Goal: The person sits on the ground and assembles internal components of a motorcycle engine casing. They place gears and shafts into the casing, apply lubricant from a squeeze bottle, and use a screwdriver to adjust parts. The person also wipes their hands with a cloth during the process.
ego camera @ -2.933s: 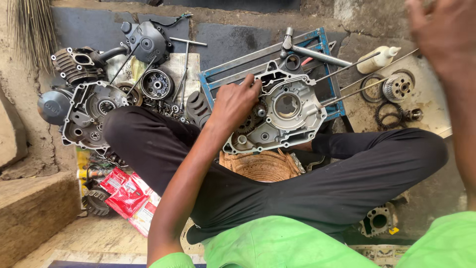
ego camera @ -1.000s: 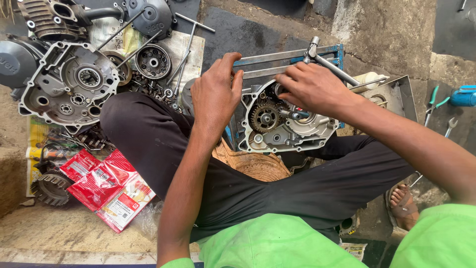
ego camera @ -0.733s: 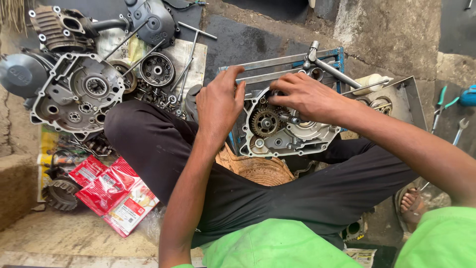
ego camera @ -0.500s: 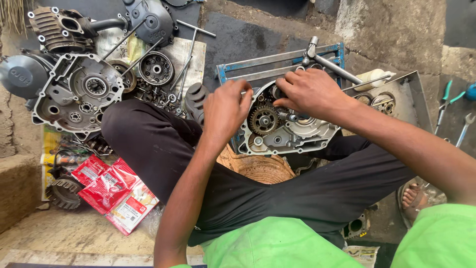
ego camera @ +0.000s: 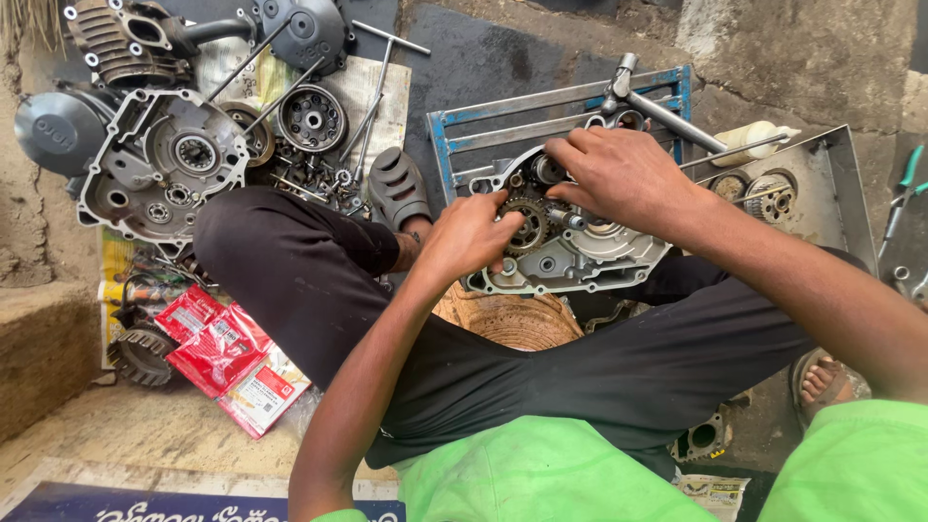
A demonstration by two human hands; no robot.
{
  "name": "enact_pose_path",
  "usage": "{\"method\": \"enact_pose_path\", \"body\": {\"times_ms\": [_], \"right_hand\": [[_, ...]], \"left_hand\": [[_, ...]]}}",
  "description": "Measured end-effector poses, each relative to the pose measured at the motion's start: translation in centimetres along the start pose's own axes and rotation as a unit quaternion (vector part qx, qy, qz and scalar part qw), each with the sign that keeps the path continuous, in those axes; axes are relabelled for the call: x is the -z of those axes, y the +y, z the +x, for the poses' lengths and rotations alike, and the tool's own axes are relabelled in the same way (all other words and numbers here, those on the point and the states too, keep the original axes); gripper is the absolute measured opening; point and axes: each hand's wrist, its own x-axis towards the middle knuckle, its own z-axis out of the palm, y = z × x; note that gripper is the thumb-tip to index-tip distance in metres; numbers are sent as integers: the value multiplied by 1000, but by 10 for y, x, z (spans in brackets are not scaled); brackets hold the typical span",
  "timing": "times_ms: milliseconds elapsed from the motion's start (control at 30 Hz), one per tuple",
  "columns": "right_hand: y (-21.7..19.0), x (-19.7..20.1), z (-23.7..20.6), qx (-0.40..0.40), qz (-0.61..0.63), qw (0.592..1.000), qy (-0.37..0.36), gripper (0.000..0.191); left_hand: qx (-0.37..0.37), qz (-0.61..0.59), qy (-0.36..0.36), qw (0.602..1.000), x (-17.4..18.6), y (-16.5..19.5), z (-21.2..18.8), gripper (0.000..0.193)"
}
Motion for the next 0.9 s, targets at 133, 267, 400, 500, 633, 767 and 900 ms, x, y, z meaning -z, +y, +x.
{"method": "enact_pose_path", "body": {"times_ms": [133, 267, 400, 500, 633, 767, 900], "right_hand": [[-2, -2, 3, 51, 8, 997, 65, 39], [-5, 1, 2, 55, 23, 995, 83, 43], [-12, 7, 4, 17, 55, 997, 55, 50], [-16, 8, 8, 36, 31, 998, 49, 44], [-16, 7, 8, 33, 59, 995, 72, 43], [-14, 4, 4, 19, 100, 990, 94, 44], [-11, -2, 1, 27, 137, 979, 148, 44]], "left_hand": [[21, -54, -21, 998, -1, -2, 3, 61], [-61, -71, 5, 996, -3, -12, 13, 61], [-6, -212, -87, 973, -5, -22, 21, 47], [-21, -252, -81, 964, -8, -27, 19, 44], [-27, -319, -77, 944, -13, -34, 15, 51], [-18, -377, -80, 923, -17, -39, 19, 58], [-12, -412, -90, 907, -21, -43, 23, 62]]}}
